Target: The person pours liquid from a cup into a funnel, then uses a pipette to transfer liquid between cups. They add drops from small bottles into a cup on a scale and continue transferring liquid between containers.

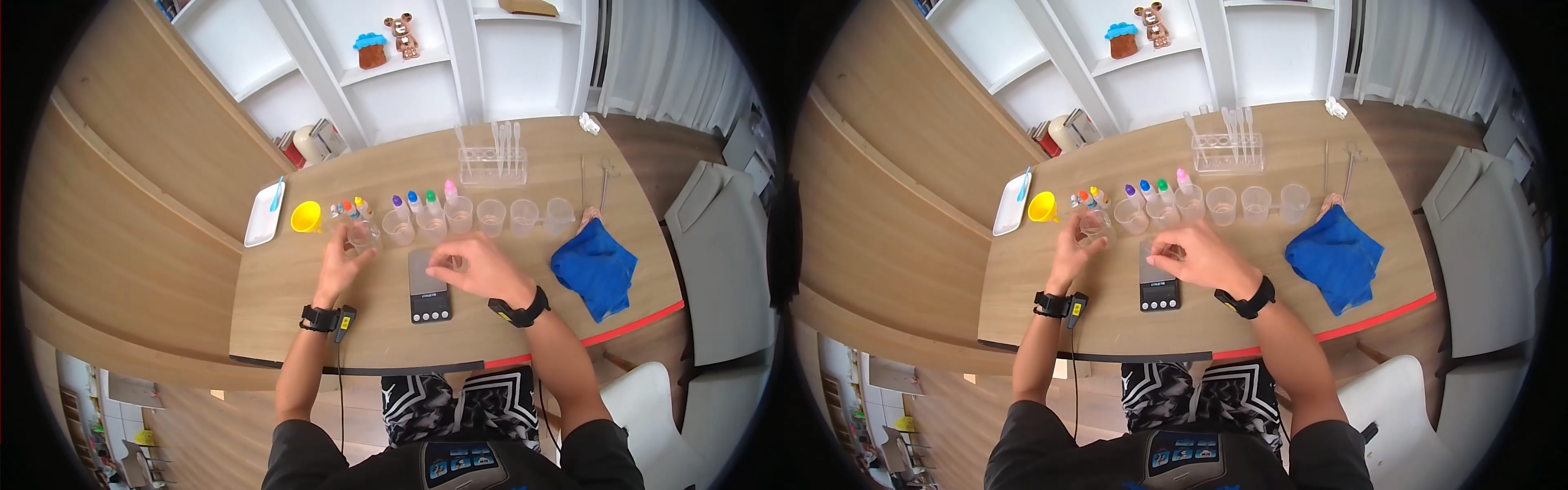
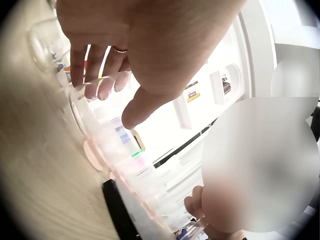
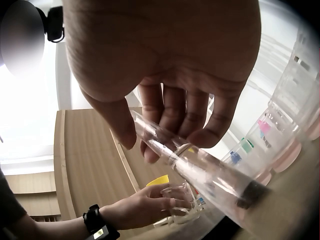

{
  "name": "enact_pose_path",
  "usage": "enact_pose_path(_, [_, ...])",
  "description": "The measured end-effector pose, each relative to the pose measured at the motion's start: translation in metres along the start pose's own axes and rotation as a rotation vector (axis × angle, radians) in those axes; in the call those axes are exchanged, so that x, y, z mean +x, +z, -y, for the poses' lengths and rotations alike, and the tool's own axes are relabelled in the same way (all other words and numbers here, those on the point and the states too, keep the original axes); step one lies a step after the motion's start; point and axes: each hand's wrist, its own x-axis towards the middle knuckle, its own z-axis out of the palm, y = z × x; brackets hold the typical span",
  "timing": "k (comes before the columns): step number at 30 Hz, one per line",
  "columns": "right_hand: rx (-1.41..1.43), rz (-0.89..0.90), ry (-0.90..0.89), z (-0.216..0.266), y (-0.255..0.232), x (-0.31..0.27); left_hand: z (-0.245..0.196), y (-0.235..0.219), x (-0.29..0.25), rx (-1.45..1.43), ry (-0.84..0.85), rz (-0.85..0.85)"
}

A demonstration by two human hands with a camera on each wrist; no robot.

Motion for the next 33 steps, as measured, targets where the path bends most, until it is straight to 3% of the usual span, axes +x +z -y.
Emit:
enact_pose_path(9, [0.207,-0.098,-0.001,-0.009,0.002,0.001,0.015,0.006,-0.002,-0.106,-0.047,0.034])
enact_pose_path(16, [0.319,-0.174,0.014,-0.010,0.001,0.002,-0.039,-0.004,-0.026,0.215,0.153,-0.095])
enact_pose_path(19, [0.260,-0.161,-0.057,-0.008,-0.004,0.003,-0.054,-0.002,-0.035,0.171,0.186,-0.095])
enact_pose_path(22, [0.246,-0.072,0.032,0.001,-0.009,0.000,-0.075,0.010,-0.040,0.064,0.274,0.080])
enact_pose_path(25, [0.373,-0.053,0.069,0.001,-0.003,-0.003,-0.091,0.033,-0.041,-0.164,0.250,0.291])
enact_pose_path(28, [0.424,-0.047,0.046,0.003,0.003,-0.001,-0.097,0.054,-0.039,-0.277,0.314,0.418])
enact_pose_path(31, [0.433,-0.025,0.036,-0.003,0.004,-0.002,-0.085,0.068,-0.035,-0.517,0.141,0.592])
enact_pose_path(33, [0.432,-0.023,0.039,-0.002,0.006,-0.001,-0.084,0.070,-0.035,-0.548,0.118,0.602])
